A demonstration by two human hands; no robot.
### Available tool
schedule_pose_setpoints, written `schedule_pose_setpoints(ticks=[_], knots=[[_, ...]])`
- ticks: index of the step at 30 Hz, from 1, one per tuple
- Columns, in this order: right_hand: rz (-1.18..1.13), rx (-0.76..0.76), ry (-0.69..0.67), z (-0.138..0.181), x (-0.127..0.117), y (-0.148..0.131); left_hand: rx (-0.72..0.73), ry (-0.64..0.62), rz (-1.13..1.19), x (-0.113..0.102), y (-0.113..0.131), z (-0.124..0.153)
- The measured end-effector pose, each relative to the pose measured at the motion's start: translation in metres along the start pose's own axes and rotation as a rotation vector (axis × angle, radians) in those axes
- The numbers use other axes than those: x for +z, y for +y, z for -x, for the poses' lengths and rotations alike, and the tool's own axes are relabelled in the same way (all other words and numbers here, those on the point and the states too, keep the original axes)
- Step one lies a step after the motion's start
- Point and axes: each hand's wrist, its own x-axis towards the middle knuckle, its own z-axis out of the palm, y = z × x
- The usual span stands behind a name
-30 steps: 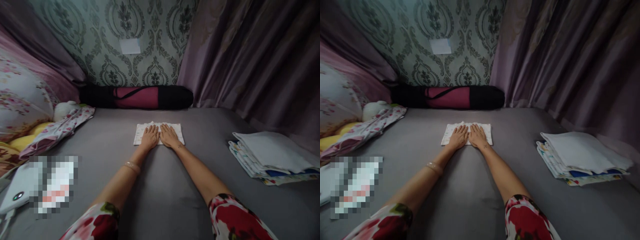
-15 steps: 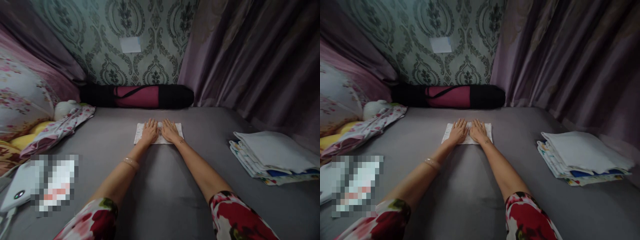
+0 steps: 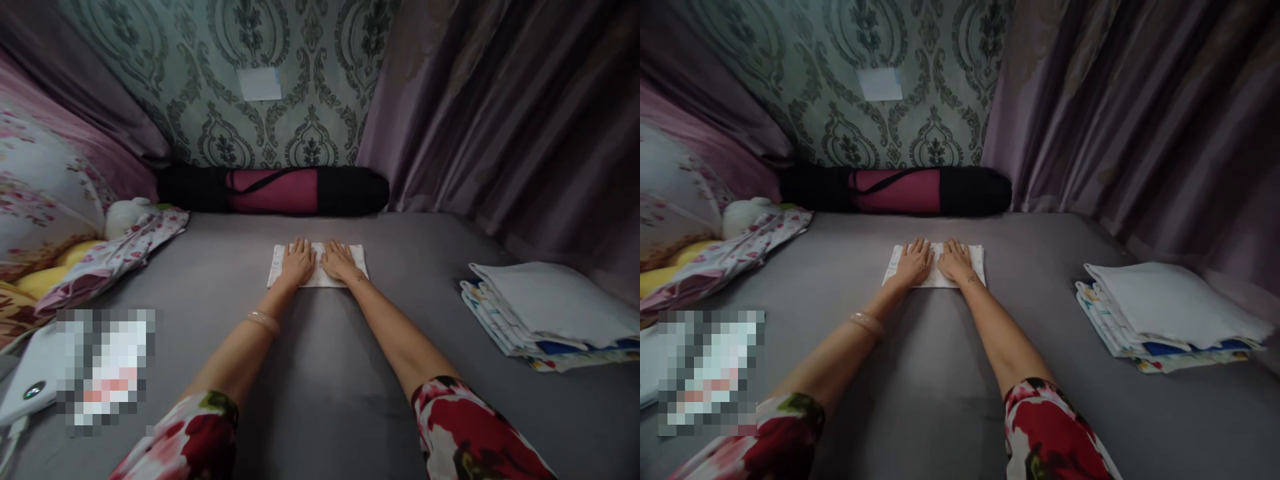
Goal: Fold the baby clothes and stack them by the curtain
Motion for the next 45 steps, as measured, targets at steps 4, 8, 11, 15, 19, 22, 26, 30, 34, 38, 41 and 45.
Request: schedule_pose_setpoints(ticks=[4, 8, 11, 15, 19, 22, 26, 30, 34, 38, 41, 45], knots=[[0.005, -0.089, 0.064, 0.004, 0.005, -0.011, -0.075, 0.064, -0.003, 0.003, -0.001, 0.007], [0.013, -0.088, 0.067, 0.008, 0.014, -0.017, -0.075, 0.016, -0.01, 0.01, -0.002, 0.009], [0.015, -0.09, 0.084, 0.008, 0.014, -0.016, -0.08, 0.0, -0.027, 0.008, -0.002, 0.007], [-0.006, -0.103, 0.069, 0.008, 0.008, -0.01, -0.075, -0.042, -0.028, -0.002, -0.003, 0.01], [0.007, -0.049, 0.145, 0.012, 0.008, -0.001, -0.058, 0.022, -0.061, -0.003, -0.009, 0.019], [0.019, -0.017, 0.137, 0.015, 0.015, 0.003, -0.054, 0.002, -0.059, 0.004, -0.012, 0.023], [0.023, -0.009, 0.135, 0.016, 0.018, 0.002, -0.077, -0.029, -0.044, 0.008, -0.013, 0.021], [0.009, -0.009, 0.066, 0.015, 0.011, 0.004, -0.048, -0.077, -0.033, 0.0, -0.016, 0.018], [0.019, -0.007, 0.09, 0.018, 0.003, 0.012, -0.05, -0.027, -0.044, -0.004, -0.025, 0.018], [0.048, 0.035, 0.127, 0.022, 0.008, 0.02, -0.071, -0.033, -0.037, 0.003, -0.033, 0.019], [0.05, 0.047, 0.113, 0.021, 0.014, 0.022, -0.08, -0.05, -0.026, 0.008, -0.034, 0.019], [0.048, 0.05, 0.099, 0.019, 0.014, 0.021, -0.088, -0.102, -0.01, 0.004, -0.035, 0.015]])
